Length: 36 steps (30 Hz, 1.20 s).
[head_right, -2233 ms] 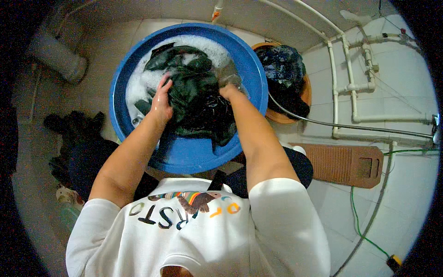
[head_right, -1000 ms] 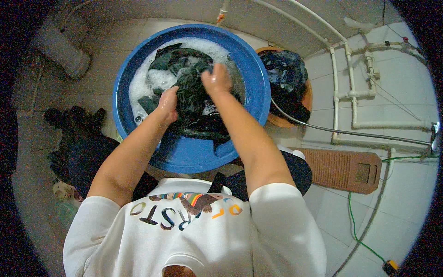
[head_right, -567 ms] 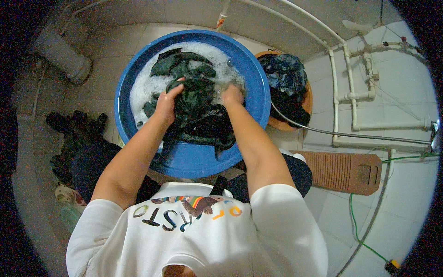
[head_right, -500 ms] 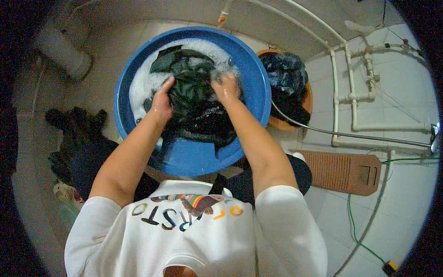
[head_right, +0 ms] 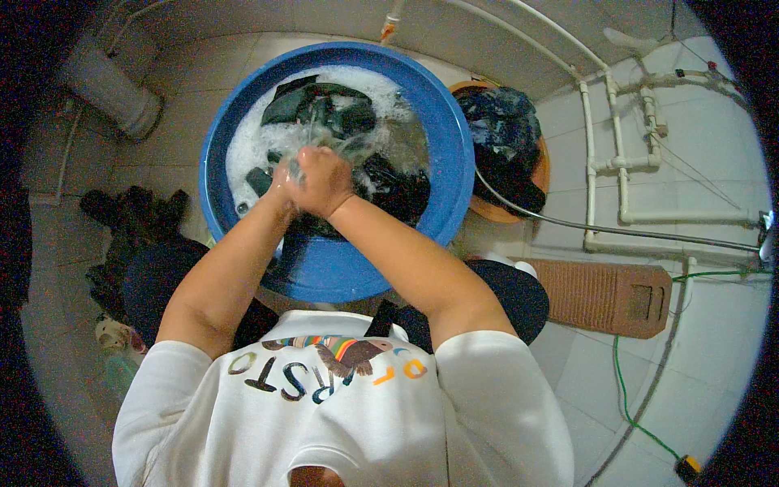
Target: The person hand washes a dark garment in a blue plastic basin filled with soapy water. They repeatedly submerge, scrub, and wring the fabric with both hands, occasionally lifting it to inspect or reposition it within the basin.
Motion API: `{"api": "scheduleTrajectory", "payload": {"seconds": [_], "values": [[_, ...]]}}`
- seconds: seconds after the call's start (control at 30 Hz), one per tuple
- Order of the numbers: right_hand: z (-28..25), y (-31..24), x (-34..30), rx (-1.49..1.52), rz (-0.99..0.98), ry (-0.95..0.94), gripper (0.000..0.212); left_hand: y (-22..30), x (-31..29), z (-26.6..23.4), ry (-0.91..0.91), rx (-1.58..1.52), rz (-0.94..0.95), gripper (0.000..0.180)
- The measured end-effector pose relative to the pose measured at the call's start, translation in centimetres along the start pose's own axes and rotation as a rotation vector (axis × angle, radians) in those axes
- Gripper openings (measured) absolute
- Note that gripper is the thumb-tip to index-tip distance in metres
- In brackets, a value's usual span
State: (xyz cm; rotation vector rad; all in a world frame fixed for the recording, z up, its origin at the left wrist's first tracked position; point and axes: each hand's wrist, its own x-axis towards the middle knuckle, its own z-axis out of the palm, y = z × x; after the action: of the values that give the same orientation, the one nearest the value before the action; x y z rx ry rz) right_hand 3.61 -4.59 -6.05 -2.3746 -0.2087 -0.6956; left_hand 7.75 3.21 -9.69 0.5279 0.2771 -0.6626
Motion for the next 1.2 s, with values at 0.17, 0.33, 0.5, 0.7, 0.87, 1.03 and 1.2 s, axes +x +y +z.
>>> {"api": "scheduleTrajectory", "payload": {"seconds": [0.17,0.33,0.5,0.7,0.87,1.03,1.2], "values": [[-0.8,4.4,0.9,0.089,0.666,-0.063,0.029,-0.3,-0.5,2.8,0.213,0.319,-0.113,0.035],[-0.9,13.5,0.9,0.043,0.918,0.079,0.053,-0.1,-0.2,2.5,0.186,0.101,-0.24,0.037],[-3.2,16.1,-2.7,-0.271,0.853,-0.484,0.082,0.2,1.2,0.5,0.152,0.197,-0.096,0.036],[-3.8,16.4,-1.2,-0.469,1.098,-0.513,0.057,0.2,1.3,0.9,0.142,0.042,-0.054,0.043],[-1.3,10.1,-0.4,0.239,0.534,-0.012,0.046,1.0,-0.2,2.3,0.024,-0.025,-0.11,0.051],[-3.2,-1.7,1.0,0.14,-0.151,-0.07,0.023,2.5,-0.6,2.6,-0.019,-0.038,-0.258,0.049],[-2.2,-3.4,0.5,0.18,-0.24,-0.074,0.021,1.1,0.2,-0.4,-0.123,-0.007,-0.149,0.045]]}}
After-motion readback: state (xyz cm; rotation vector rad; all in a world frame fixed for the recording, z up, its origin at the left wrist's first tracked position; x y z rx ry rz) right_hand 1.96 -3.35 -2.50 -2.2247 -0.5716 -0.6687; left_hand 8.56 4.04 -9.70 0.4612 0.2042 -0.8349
